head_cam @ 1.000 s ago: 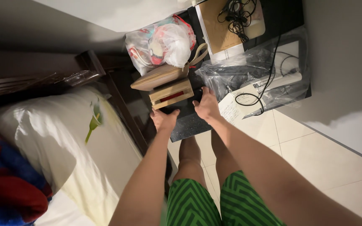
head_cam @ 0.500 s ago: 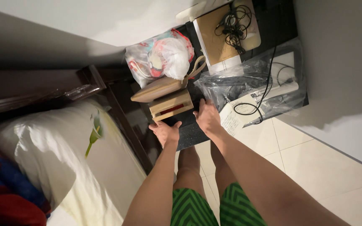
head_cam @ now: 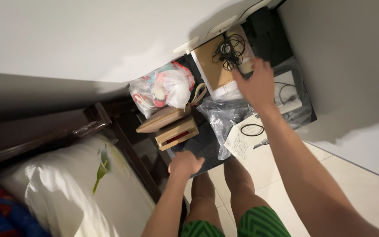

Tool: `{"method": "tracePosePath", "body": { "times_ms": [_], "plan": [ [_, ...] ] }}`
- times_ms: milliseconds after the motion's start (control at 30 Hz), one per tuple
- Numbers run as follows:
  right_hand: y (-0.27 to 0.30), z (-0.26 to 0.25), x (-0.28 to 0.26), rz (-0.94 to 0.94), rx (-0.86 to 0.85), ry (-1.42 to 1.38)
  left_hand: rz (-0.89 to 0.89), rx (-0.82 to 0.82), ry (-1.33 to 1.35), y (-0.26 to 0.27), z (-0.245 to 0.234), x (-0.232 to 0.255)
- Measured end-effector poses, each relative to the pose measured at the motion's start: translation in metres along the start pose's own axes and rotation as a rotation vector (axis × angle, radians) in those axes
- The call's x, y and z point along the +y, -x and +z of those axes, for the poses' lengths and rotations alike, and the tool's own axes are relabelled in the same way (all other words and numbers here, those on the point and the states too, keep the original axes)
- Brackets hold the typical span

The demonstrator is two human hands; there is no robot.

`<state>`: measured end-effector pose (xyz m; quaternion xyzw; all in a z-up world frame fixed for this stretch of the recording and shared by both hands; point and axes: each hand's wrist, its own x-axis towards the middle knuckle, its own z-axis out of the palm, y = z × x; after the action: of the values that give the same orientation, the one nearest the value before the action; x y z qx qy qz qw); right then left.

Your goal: The recorder is tidying up and moving various objects between a bed and a bedside table.

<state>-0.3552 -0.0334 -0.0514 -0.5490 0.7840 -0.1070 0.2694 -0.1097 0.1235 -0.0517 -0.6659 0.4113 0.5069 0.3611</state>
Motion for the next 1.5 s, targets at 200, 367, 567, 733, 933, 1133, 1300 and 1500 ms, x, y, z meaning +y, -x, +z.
{"method": "tracePosePath", "body": {
  "times_ms": [200, 367, 567, 733, 933, 1133, 1300, 1500],
  "plan": [
    [-0.069, 0.035, 0.050, 0.060, 0.049, 0.030, 0.636, 0.161, 0.305, 0.046, -0.038, 0.074],
    [-0.083, 0.062, 0.068, 0.127, -0.110, 0.061, 0.821, 0.616, 0.724, 0.015, -0.089, 0.142],
    [-0.081, 0.063, 0.066, 0.049, -0.016, 0.117, 0.540, 0.627, 1.033, -0.068, -0.119, 0.203],
    [-0.072, 0.049, 0.052, -0.228, 0.026, 0.208, 0.288, 0.632, 1.037, -0.123, -0.129, 0.230],
    [-0.067, 0.082, 0.064, -0.571, -0.023, 0.210, -0.002, 0.514, 1.083, -0.126, -0.129, 0.254],
    [-0.051, 0.074, 0.042, -0.476, -0.022, 0.176, -0.063, 0.621, 1.043, -0.138, -0.111, 0.261],
    [-0.057, 0.098, 0.057, -0.361, 0.071, 0.213, -0.098, 0.604, 1.022, -0.161, -0.093, 0.255],
    [-0.074, 0.061, 0.048, -0.155, -0.164, 0.042, -0.205, 0.602, 1.063, -0.144, -0.101, 0.235]
  ]
}}
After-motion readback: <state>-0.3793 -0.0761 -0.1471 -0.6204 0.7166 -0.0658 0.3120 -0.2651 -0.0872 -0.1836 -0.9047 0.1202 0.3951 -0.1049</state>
